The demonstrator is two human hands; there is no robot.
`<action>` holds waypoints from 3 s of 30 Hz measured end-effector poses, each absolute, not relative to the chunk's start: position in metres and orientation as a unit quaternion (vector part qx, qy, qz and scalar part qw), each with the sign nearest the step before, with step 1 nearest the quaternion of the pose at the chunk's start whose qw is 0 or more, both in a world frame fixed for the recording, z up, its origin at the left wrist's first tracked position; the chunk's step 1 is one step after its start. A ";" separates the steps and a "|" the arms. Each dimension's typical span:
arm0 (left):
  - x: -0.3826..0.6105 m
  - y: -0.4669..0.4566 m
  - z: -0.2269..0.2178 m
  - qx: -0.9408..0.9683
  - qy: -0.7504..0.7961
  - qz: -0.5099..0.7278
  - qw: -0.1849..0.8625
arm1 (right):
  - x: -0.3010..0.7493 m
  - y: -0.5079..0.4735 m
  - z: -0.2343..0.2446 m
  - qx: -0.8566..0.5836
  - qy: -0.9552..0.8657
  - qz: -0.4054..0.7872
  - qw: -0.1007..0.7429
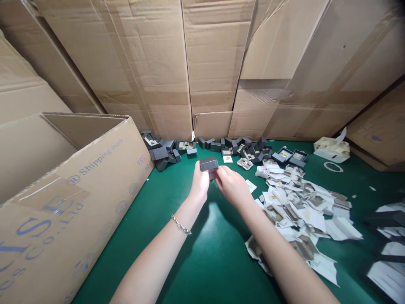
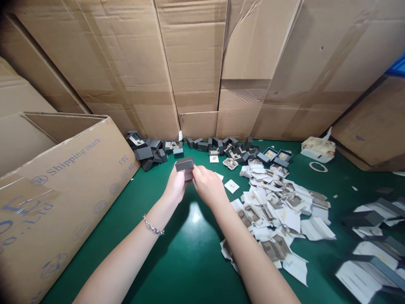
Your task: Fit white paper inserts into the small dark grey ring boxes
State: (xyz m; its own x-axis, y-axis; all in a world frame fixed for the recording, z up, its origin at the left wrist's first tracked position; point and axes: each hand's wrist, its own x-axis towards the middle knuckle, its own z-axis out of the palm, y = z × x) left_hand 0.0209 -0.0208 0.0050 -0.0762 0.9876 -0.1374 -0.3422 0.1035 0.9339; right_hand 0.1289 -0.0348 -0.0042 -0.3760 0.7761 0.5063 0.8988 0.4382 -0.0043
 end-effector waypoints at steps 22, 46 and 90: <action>0.026 -0.022 -0.004 0.403 0.466 0.589 0.522 | 0.121 -0.036 -0.005 -0.590 -0.786 -0.073 0.172; 0.021 -0.020 0.005 0.302 0.323 0.548 0.710 | 0.134 -0.030 0.018 -0.575 -0.594 0.311 0.469; 0.026 -0.021 -0.003 0.364 0.440 0.573 0.588 | 0.121 -0.043 0.016 -0.597 -0.783 0.027 0.170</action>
State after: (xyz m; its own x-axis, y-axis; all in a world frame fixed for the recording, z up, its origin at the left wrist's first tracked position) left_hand 0.0261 -0.0209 -0.0030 -0.0437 0.9939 -0.1014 -0.3530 0.0796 0.9322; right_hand 0.1206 -0.0426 0.0159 -0.2288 0.9449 0.2339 0.9266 0.2851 -0.2454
